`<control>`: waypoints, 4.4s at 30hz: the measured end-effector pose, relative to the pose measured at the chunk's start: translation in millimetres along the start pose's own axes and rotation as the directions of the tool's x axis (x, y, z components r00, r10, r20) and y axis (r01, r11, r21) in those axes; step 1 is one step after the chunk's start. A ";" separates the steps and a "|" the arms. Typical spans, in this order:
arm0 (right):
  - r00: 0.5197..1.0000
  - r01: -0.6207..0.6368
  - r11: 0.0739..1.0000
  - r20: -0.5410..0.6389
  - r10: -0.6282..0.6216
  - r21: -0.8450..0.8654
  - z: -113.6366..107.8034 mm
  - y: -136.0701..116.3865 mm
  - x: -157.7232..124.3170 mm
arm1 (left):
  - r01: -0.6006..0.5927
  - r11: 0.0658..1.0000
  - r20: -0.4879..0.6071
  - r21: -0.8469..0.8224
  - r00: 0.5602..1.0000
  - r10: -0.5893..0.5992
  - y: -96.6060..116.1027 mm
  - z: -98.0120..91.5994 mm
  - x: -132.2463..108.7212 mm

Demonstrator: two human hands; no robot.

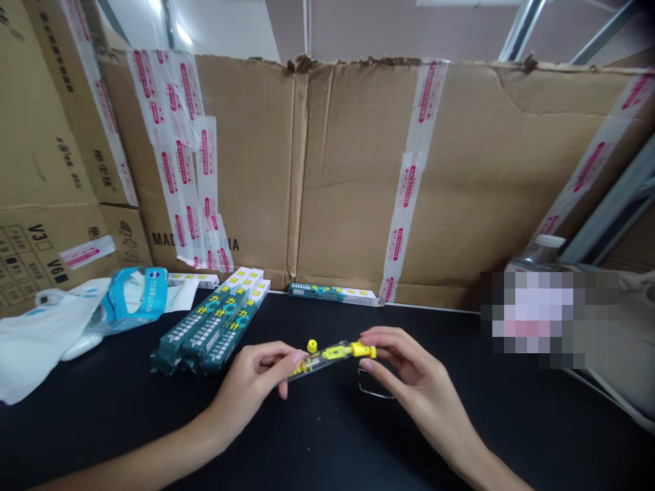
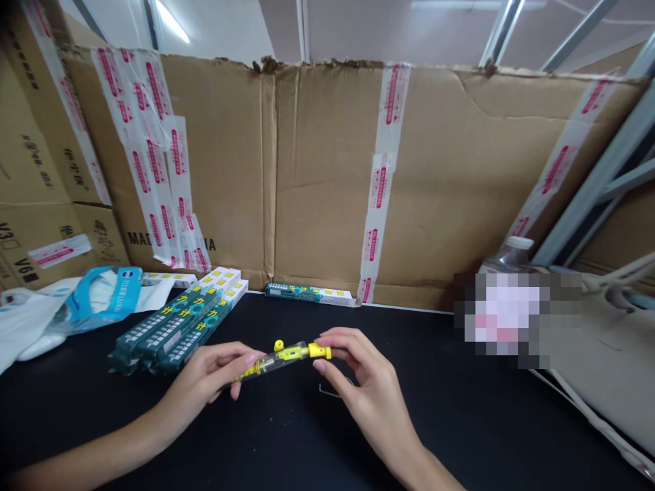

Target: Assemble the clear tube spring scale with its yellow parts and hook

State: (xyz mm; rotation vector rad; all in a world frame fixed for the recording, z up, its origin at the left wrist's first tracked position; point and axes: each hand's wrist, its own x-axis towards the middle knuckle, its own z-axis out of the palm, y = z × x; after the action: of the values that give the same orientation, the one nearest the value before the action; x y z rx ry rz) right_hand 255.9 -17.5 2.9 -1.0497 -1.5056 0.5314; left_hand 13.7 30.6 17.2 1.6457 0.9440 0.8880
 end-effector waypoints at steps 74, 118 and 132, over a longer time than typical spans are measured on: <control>0.923 -0.381 0.868 0.189 0.336 0.318 -8.9 -3.1 4.9 | 0.111 0.992 0.020 0.066 0.993 -0.112 2.9 -3.5 -0.7; 0.891 -0.453 0.867 0.130 0.435 0.207 -9.0 -6.7 5.0 | 0.009 0.995 0.049 0.098 0.999 -0.014 0.8 -2.7 0.0; 0.907 -0.420 0.875 0.098 0.409 0.241 -9.9 -2.6 0.8 | 0.015 0.994 0.053 0.105 0.998 -0.021 3.6 -3.1 -2.0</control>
State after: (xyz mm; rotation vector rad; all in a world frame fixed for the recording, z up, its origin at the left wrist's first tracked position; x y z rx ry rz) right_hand 264.5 -20.3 7.7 -1.1632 -1.2057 1.0314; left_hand 10.7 29.3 21.1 1.7391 0.9809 0.7894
